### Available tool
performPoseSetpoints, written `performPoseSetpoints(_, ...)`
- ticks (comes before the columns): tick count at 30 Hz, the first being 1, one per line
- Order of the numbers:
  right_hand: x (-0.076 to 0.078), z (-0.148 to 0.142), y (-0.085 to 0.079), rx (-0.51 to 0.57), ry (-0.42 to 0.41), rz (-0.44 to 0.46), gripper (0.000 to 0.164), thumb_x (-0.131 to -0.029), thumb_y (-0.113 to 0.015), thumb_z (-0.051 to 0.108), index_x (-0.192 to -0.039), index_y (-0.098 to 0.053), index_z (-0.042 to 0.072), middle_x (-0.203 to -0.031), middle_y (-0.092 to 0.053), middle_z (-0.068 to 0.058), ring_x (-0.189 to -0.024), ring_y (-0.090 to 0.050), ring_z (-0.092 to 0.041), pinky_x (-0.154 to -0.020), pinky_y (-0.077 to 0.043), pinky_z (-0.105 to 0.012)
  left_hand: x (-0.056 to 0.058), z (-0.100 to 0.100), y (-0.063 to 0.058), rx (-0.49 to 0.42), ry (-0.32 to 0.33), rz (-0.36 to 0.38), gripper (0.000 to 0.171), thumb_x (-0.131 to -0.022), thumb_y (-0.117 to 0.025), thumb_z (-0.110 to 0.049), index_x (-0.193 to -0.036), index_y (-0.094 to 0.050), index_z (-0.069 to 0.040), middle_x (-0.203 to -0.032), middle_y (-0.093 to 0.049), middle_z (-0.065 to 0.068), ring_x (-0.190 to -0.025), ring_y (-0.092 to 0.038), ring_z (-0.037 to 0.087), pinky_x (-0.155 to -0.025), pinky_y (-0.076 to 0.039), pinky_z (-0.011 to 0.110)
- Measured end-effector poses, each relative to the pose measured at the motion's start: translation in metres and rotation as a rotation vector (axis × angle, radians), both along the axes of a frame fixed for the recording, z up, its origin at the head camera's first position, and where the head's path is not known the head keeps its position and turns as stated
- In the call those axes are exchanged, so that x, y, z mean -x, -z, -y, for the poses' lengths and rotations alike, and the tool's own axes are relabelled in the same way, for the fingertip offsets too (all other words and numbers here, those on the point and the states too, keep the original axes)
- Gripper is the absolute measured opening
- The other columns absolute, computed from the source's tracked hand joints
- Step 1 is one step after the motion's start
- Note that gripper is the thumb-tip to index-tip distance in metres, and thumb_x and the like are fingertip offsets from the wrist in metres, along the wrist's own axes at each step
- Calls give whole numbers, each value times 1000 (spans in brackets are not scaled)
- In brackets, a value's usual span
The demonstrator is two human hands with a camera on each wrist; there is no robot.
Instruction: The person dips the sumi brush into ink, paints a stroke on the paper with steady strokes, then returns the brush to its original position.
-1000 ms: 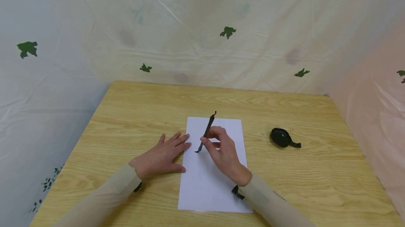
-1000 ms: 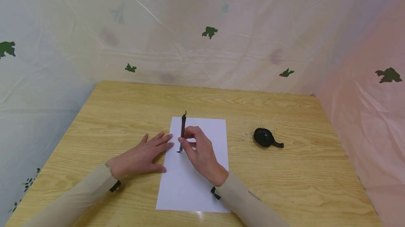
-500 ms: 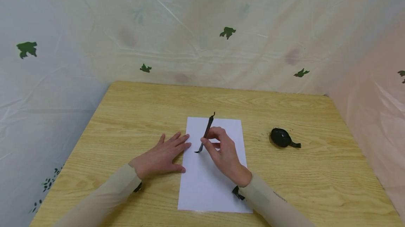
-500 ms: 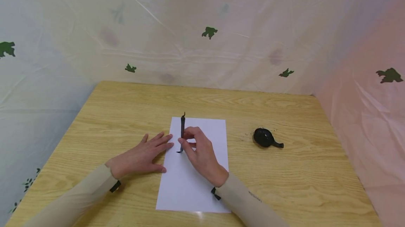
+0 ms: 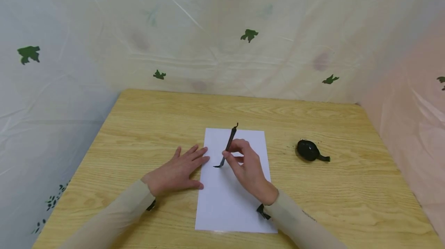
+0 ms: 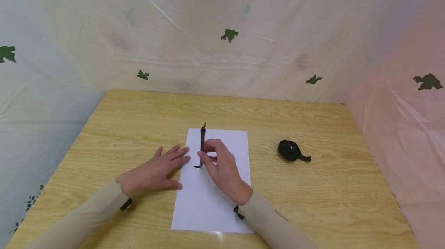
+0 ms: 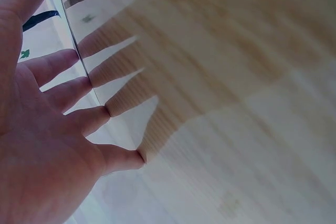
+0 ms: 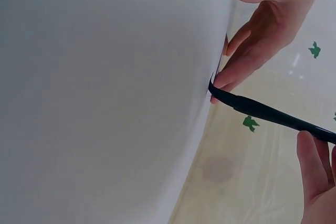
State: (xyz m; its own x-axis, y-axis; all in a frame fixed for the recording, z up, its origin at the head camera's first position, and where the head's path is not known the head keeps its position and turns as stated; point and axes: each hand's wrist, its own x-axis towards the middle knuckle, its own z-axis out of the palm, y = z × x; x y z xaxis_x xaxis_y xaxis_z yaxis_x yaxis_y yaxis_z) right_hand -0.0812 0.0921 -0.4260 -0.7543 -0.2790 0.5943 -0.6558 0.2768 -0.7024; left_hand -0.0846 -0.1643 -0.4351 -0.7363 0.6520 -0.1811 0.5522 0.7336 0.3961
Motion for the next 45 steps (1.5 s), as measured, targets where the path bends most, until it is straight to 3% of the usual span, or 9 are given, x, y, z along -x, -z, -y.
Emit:
performPoseSetpoints(21,-4,-5,-2,-1,33,34,37,-92,-73,-6,-122,-53,5,-105,-64,-8,-98,-72,-27,-72,-62,-31,-1,-1,-2,2,0,0,84,-93,-73,-53,-158,-43,-10,-171,-23,8,-158,-13,36,-115,-13,76)
performPoseSetpoints(45,-3,-13,0,20,62,-18,39,-89,-74,-11,-119,-54,2,-100,-65,-9,-93,-74,-27,-69,-61,-26,-1,0,-3,11,8,-14,84,-93,-73,-54,-158,-44,-11,-171,-24,9,-157,-15,37,-115,-14,76)
